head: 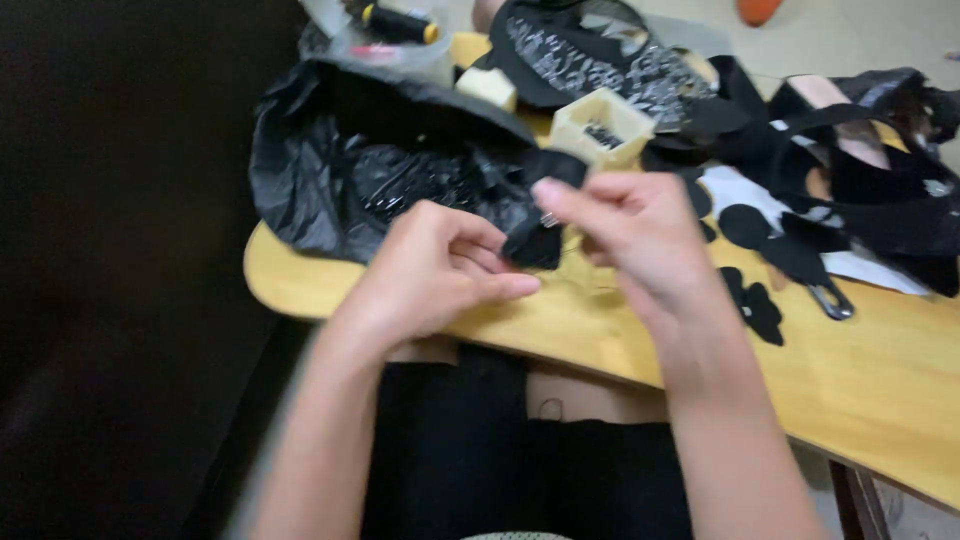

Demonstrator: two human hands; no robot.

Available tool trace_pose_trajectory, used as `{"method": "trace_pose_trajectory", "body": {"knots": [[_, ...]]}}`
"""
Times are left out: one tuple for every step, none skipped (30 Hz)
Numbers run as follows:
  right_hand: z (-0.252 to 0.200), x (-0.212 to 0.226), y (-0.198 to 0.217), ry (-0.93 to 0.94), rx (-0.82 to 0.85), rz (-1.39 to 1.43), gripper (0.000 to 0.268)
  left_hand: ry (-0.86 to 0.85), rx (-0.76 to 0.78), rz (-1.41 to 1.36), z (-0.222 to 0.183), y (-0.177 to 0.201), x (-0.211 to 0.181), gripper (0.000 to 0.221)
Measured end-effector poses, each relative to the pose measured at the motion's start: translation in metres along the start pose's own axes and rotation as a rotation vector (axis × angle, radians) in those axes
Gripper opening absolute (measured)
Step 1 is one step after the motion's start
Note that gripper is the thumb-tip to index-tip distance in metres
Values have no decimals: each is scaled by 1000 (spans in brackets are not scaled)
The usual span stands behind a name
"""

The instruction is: A person is sewing small black beads onto a black fabric bow as part of a shoe decoration or repair task.

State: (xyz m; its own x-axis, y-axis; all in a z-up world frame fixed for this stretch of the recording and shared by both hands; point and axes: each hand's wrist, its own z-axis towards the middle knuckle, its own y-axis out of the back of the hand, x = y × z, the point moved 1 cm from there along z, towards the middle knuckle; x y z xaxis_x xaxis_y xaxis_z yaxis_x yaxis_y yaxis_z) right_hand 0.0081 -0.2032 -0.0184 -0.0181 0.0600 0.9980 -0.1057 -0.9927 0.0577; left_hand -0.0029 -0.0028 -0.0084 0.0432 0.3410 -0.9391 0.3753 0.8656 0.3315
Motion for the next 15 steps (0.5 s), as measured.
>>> {"method": "trace_pose_trajectory", "body": {"knots": [[1, 3, 2, -9, 16, -7, 19, 12, -10, -11, -9, 11, -4, 41], [3, 7, 5, -7, -15, 24, 26, 105, -2, 160, -19, 22, -8, 23], [4, 10, 8, -5, -45, 58, 33, 201, 8, 332, -29, 32, -12, 8], [5, 8, 11, -14, -28, 55, 33, 216, -1, 324, -36, 35, -13, 8], [6, 7, 14, -4, -18, 98, 34, 346, 84, 348, -42, 39, -12, 17], [8, 6, 17, 6, -8, 141, 35, 474, 171, 368, -49, 42, -11, 28], [9, 3, 16, 3, 0, 138, 35, 479, 166, 363, -53, 40, -10, 28], [10, 1, 16, -5, 10, 153, 37, 547, 229, 429, -57, 39, -8, 37], [11, -1, 16, -10, 20, 171, 38, 612, 292, 499, -61, 38, -8, 47], [12, -1, 14, -9, 27, 170, 38, 615, 285, 496, -63, 33, -2, 47], [11, -2, 14, -13, 19, 167, 38, 562, 213, 570, -63, 28, 5, 43], [11, -3, 14, -17, 12, 163, 39, 508, 140, 644, -63, 22, 11, 40], [11, -3, 13, -17, 15, 164, 39, 510, 138, 643, -63, 9, 20, 40], [10, -3, 12, -28, 9, 149, 38, 385, 10, 751, -62, -2, 27, 38], [9, -3, 12, -37, 3, 135, 37, 256, -120, 854, -61, -14, 35, 40]]}}
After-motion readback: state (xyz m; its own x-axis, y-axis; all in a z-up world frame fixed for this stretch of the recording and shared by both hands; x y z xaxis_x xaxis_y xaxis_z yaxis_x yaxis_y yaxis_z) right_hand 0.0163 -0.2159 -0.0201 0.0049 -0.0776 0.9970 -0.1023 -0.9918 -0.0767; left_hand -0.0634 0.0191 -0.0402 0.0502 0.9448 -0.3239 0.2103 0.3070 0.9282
